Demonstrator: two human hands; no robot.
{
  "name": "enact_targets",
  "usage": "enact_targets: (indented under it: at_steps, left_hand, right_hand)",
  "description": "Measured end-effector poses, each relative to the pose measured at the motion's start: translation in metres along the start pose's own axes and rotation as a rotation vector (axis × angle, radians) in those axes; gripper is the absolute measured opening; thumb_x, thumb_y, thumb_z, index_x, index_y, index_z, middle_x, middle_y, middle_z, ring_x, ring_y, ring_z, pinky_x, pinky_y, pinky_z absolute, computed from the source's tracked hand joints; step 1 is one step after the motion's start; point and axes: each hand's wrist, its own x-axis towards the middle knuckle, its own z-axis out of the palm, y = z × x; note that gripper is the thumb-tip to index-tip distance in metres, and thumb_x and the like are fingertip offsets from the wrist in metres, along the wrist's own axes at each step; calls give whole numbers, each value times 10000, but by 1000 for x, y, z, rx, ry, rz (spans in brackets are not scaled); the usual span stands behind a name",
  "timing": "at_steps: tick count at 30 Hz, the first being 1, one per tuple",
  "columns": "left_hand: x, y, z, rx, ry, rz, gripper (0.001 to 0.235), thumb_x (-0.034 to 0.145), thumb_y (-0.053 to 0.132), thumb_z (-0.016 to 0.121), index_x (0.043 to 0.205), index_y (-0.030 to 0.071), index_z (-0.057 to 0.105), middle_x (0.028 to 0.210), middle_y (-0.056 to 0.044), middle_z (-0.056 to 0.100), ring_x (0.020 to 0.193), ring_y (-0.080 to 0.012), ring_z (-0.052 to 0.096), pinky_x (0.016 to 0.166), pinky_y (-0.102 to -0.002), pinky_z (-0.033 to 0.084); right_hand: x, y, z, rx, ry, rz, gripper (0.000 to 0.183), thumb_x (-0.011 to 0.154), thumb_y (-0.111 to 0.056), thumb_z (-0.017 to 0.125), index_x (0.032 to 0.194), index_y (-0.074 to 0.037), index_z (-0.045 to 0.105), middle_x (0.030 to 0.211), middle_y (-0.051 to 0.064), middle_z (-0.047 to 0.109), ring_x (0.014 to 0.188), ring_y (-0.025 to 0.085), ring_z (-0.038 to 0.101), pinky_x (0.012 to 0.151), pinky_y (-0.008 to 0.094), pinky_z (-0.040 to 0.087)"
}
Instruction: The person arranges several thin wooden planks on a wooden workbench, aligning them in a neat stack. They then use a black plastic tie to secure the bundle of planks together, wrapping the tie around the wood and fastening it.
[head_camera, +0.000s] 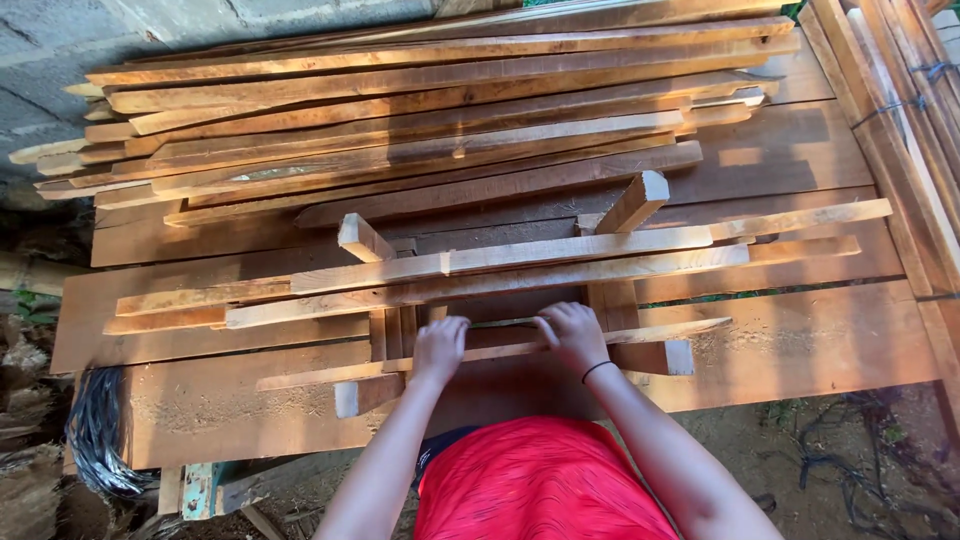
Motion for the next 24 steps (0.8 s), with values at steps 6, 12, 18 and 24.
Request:
enact_targets:
  at_steps: [6, 12, 18, 24]
  left_hand:
    - [2, -41, 38, 34, 255, -115, 224, 1049, 241, 540, 1189, 138, 680, 1213, -56, 690, 1121, -301, 649, 944, -448, 521]
    - [-2, -10, 11, 541, 399, 69, 671, 955, 391, 586, 1554, 172, 377, 1632, -66, 338, 1482, -326, 316, 1179, -549, 301]
    - [-5, -21, 19, 626, 353, 67, 724, 960, 536, 580, 1569, 212, 360, 1639, -19, 288, 1504, -270, 269, 1215, -541, 220]
    - [-14, -25, 19, 671, 341, 35, 672, 967, 619, 602, 1492, 227, 454, 1481, 1, 430, 1393, -235, 383, 1170, -483, 292]
  right_hand:
    - [-1, 22, 26, -105, 188, 51, 396, 934, -341, 704, 1257, -116, 659, 1298, 103, 627, 1224, 324, 588, 1043, 440, 457]
    - [1, 8, 17, -422, 179, 10, 797, 855, -466, 697, 1505, -94, 425, 1600, 110, 372, 1474, 393, 273, 1184, 627, 166]
    - [-7, 18, 23, -457, 214, 0, 747, 884, -475, 691, 1506, -132, 459, 1561, 43, 416, 1455, 331, 331, 1205, 579, 217]
    - [-15, 22, 28, -335, 278, 50, 715, 894, -484, 739, 1477, -146, 500, 1521, 36, 440, 1411, 277, 386, 1136, 477, 294]
